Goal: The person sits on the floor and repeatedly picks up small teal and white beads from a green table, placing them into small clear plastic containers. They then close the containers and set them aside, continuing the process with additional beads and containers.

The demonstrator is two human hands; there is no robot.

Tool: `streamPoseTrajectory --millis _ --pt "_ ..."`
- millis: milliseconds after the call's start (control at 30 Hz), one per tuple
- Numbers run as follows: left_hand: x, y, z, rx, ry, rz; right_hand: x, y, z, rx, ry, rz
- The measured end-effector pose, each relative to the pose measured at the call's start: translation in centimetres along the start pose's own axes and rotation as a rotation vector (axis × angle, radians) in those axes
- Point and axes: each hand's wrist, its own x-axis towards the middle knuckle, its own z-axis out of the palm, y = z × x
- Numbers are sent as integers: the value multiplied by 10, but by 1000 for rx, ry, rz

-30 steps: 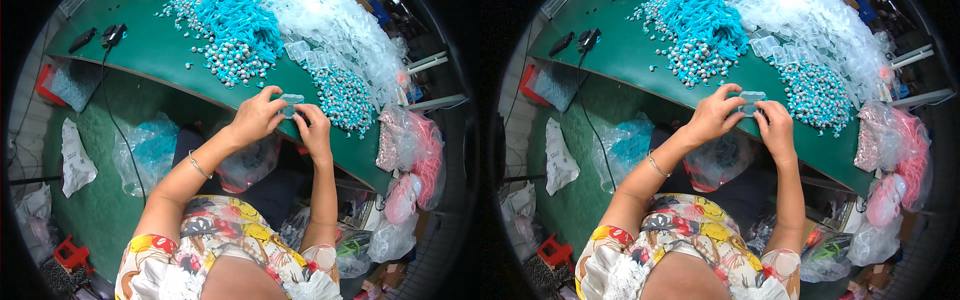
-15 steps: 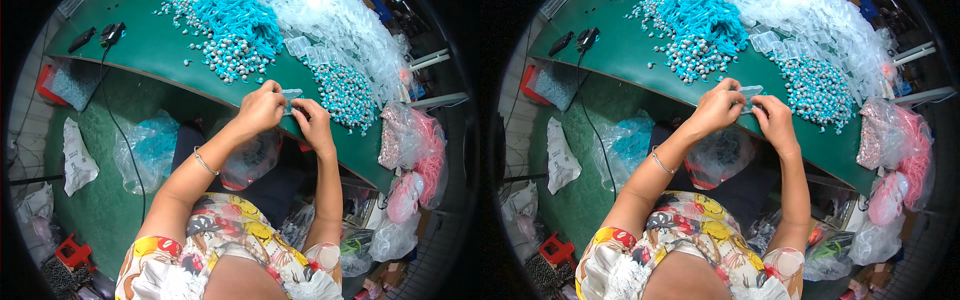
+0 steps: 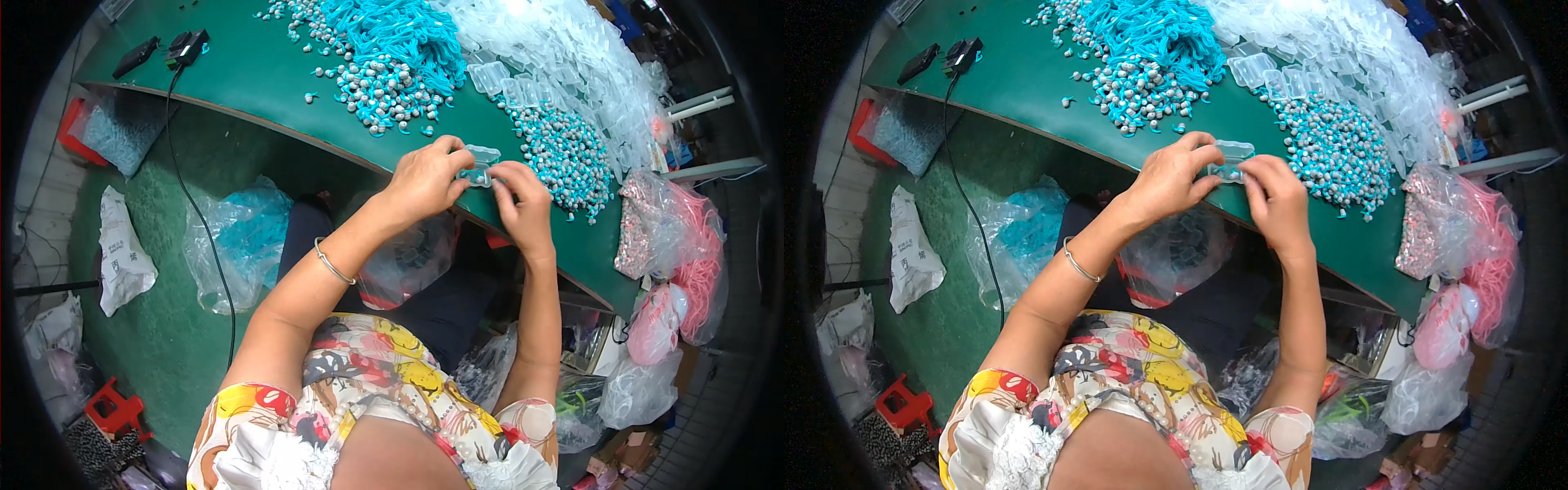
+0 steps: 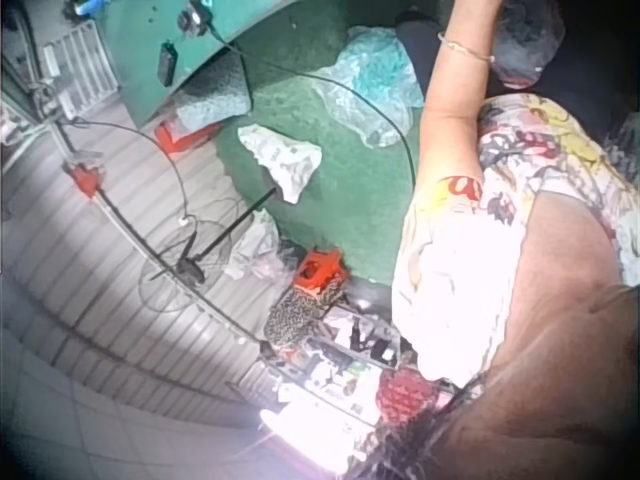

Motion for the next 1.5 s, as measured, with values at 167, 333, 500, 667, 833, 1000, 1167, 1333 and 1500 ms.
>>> streamPoseTrajectory --millis 167,333,500,667,833,1000,1167,1333,1500 --pt "1 -2 1 -24 27 41 -3 19 -13 -307 -4 130" --pt "1 -2 -1 -86 32 29 -8 22 -2 -305 -37 227" --pt "-1 -4 -4 -230 145 51 -10 13 -13 -88 52 307" --pt "3 11 -9 -428 113 -24 -8 -13 -22 -164 60 -73" --pt "4 17 -5 -544 5 -105 -2 -24 -18 -206 28 -168" --pt "2 7 2 -618 66 -223 5 -12 -5 21 -23 15" --pt "4 -6 -10 -194 129 -54 11 2 7 8 -1 -39" --pt "-3 -6 -2 -9 102 14 8 15 18 -9 50 -134" --pt "-1 1 2 39 112 8 7 28 25 -29 84 -205"
